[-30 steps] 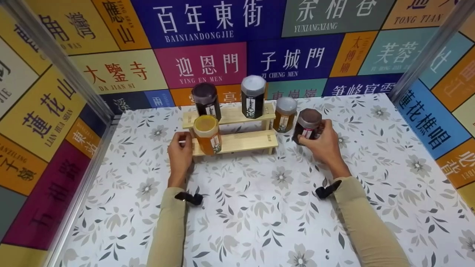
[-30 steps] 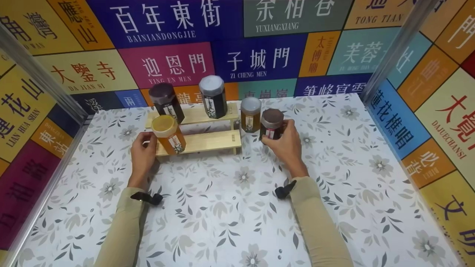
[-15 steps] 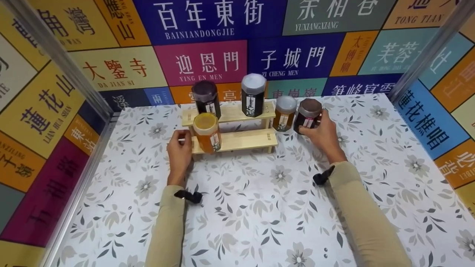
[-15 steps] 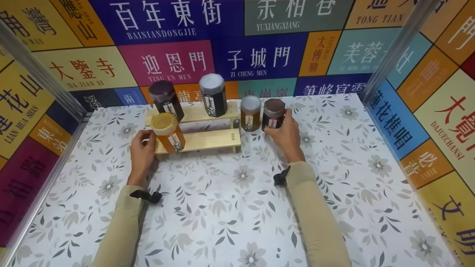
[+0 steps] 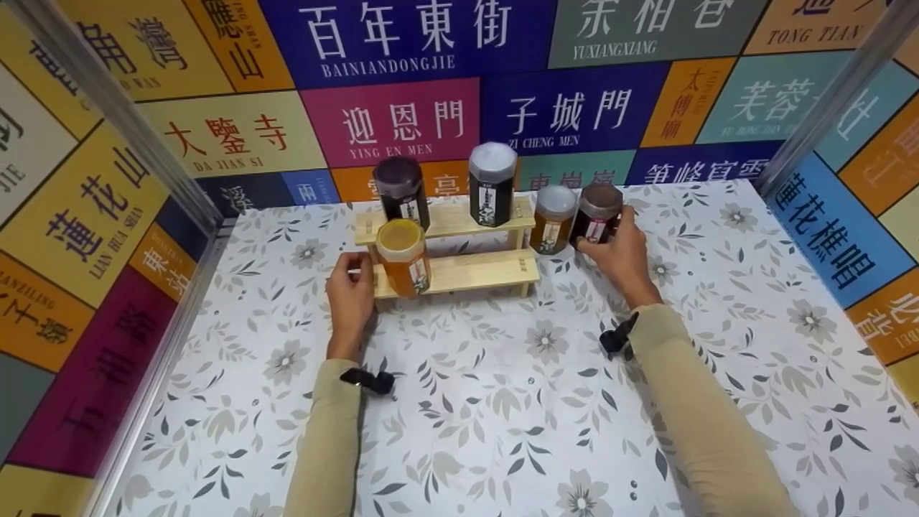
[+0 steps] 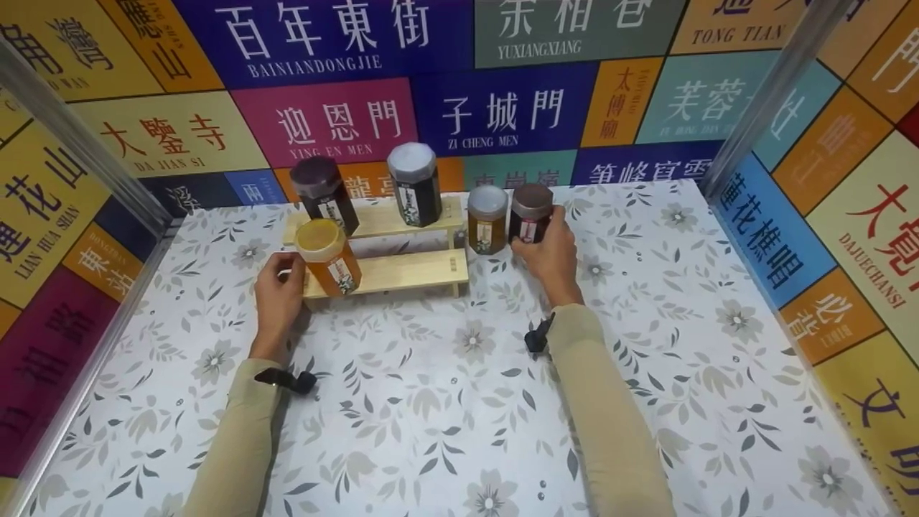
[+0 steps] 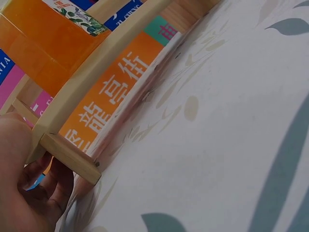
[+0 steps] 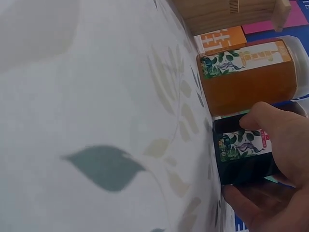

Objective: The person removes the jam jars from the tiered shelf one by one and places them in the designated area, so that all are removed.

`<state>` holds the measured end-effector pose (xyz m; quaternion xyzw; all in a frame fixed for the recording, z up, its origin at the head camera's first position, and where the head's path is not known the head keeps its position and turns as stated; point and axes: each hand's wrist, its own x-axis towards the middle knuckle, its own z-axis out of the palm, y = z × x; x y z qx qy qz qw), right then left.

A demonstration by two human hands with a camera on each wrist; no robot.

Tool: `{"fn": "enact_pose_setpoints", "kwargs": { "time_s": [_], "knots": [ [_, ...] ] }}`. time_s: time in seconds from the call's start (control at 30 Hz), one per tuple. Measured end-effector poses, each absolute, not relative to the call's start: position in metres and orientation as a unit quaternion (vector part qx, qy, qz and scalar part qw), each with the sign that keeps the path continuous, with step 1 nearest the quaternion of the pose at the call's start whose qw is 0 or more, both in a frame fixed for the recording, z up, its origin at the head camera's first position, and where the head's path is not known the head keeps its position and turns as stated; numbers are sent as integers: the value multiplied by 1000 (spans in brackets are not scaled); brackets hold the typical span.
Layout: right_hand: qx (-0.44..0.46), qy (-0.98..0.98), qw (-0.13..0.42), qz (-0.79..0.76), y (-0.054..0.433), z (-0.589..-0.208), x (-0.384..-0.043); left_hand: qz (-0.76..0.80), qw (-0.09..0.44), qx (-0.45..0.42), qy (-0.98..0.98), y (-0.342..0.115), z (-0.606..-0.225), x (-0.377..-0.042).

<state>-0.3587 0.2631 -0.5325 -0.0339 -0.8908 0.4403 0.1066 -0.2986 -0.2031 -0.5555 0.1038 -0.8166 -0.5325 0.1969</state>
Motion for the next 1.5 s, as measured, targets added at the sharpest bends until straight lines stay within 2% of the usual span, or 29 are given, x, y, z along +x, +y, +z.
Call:
{"fn": "enact_pose_setpoints", "kwargs": {
  "time_s": [0.67,0.77,0.9,1.07,1.17,1.33,1.5],
  "knots": [
    [-29,-873,103,476,266,-531,-346,-534,205,91,-815,-204,-559,-298],
    [-38,-860,138,489,264,-528,-342,-533,204,91,-816,-204,-559,-298],
    [-26,-850,212,482,251,-518,-331,-533,203,93,-816,-204,-558,-299],
    [44,-822,318,471,219,-503,-316,-533,201,99,-816,-204,-558,-300],
    [97,-805,344,474,193,-498,-307,-536,201,100,-814,-204,-558,-300],
    [176,-796,316,485,151,-499,-294,-536,199,99,-814,-203,-558,-300],
    [226,-796,250,502,117,-506,-285,-534,201,96,-815,-203,-557,-299]
  ]
}}
